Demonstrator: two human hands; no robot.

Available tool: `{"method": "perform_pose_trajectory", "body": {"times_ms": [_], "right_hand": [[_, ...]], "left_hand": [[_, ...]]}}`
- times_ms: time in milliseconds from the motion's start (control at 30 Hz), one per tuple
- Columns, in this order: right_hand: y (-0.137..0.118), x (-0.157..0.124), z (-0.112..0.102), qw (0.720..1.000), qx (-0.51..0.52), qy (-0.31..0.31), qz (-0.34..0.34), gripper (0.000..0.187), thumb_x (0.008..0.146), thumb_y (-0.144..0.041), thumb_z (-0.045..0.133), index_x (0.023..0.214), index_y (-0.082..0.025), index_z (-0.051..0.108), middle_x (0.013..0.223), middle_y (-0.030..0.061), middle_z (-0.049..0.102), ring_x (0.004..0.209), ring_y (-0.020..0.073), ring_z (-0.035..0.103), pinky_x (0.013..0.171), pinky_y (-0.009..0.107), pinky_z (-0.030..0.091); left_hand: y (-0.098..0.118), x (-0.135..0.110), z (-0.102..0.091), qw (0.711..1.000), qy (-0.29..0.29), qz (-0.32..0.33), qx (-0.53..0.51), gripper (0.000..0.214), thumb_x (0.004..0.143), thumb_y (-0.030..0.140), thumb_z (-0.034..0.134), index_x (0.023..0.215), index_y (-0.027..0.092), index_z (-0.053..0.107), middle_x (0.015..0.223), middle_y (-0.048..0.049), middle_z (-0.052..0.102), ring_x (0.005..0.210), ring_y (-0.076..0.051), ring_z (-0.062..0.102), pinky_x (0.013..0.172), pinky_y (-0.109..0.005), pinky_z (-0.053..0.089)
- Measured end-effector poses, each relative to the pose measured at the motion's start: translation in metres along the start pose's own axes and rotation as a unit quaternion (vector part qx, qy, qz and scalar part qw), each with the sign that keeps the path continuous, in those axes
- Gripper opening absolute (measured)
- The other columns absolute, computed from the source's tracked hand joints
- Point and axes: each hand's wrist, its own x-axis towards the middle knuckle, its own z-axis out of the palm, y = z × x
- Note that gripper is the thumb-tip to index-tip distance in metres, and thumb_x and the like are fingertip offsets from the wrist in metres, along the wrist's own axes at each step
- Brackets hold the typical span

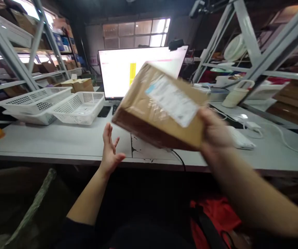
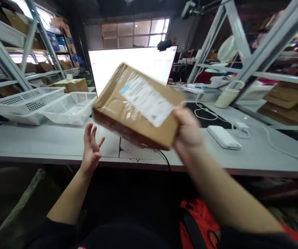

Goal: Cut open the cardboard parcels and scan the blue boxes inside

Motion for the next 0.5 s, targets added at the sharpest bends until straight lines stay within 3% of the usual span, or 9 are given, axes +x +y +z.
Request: {"method": "perform_pose_trajectory", "body": {"times_ms": [33,100,133,200,267,333,433,500], "right_hand": [[0.007,-0.012,0.030,0.993,0.102,-0.022,0.051,0.036,0.093,-0.049,0.068,0.120,-0.024,0.069,0.125,0.0081,0.076,0.109,0.0290,0.073,0.087,0.046,0.066],[0.027,-0.041,0.082,0.953,0.246,-0.072,0.160,0.045,0.080,-0.046,0.081,0.118,-0.025,0.067,0.118,0.0063,0.079,0.104,0.0291,0.075,0.085,0.045,0.065],[0.039,-0.056,0.102,0.937,0.275,-0.100,0.193,0.051,0.076,-0.047,0.086,0.119,-0.026,0.066,0.115,0.0056,0.080,0.100,0.0278,0.075,0.083,0.043,0.065],[0.063,-0.081,0.130,0.914,0.300,-0.148,0.231,0.061,0.071,-0.052,0.092,0.118,-0.024,0.065,0.108,0.0048,0.080,0.087,0.0237,0.075,0.079,0.040,0.065],[0.082,-0.098,0.145,0.899,0.293,-0.196,0.262,0.066,0.065,-0.060,0.096,0.109,-0.023,0.064,0.095,0.0028,0.079,0.070,0.0180,0.072,0.072,0.036,0.063],[0.094,-0.106,0.154,0.881,0.267,-0.253,0.296,0.068,0.060,-0.068,0.096,0.094,-0.020,0.061,0.082,0.0000,0.074,0.058,0.0124,0.066,0.064,0.030,0.059],[0.096,-0.103,0.157,0.857,0.233,-0.327,0.324,0.069,0.064,-0.079,0.088,0.078,-0.019,0.058,0.072,-0.0017,0.066,0.055,0.0083,0.062,0.060,0.024,0.055],[0.089,-0.091,0.147,0.856,0.161,-0.408,0.275,0.064,0.075,-0.081,0.078,0.080,-0.019,0.062,0.072,0.0008,0.067,0.056,0.0108,0.063,0.058,0.026,0.056]], "left_hand": [[-0.001,0.007,-0.006,0.997,0.054,-0.012,-0.061,0.118,0.075,0.101,0.057,0.168,0.044,0.011,0.181,-0.0105,0.003,0.166,-0.042,0.017,0.112,-0.057,0.055],[-0.007,0.021,-0.031,0.976,0.158,-0.044,-0.140,0.120,0.067,0.097,0.072,0.163,0.042,0.026,0.178,-0.0110,0.018,0.160,-0.044,0.030,0.104,-0.051,0.059],[-0.011,0.029,-0.048,0.968,0.190,-0.063,-0.152,0.120,0.063,0.094,0.078,0.160,0.041,0.032,0.175,-0.0110,0.025,0.157,-0.043,0.035,0.100,-0.048,0.060],[-0.019,0.046,-0.085,0.966,0.196,-0.098,-0.136,0.113,0.060,0.087,0.086,0.153,0.037,0.043,0.168,-0.0112,0.040,0.150,-0.042,0.046,0.093,-0.043,0.061],[-0.023,0.067,-0.118,0.974,0.161,-0.123,-0.100,0.101,0.062,0.081,0.088,0.144,0.033,0.052,0.155,-0.0116,0.054,0.137,-0.039,0.058,0.087,-0.041,0.061],[-0.020,0.092,-0.139,0.981,0.123,-0.134,-0.062,0.089,0.062,0.074,0.089,0.132,0.029,0.058,0.139,-0.0116,0.064,0.122,-0.035,0.066,0.084,-0.040,0.060],[-0.015,0.134,-0.142,0.989,0.071,-0.127,0.002,0.076,0.058,0.057,0.095,0.118,0.024,0.061,0.116,-0.0094,0.069,0.105,-0.030,0.068,0.081,-0.037,0.057],[-0.013,0.154,-0.132,0.993,0.047,-0.111,0.019,0.068,0.061,0.052,0.094,0.112,0.022,0.061,0.104,-0.0069,0.068,0.094,-0.026,0.067,0.078,-0.036,0.055]]}}
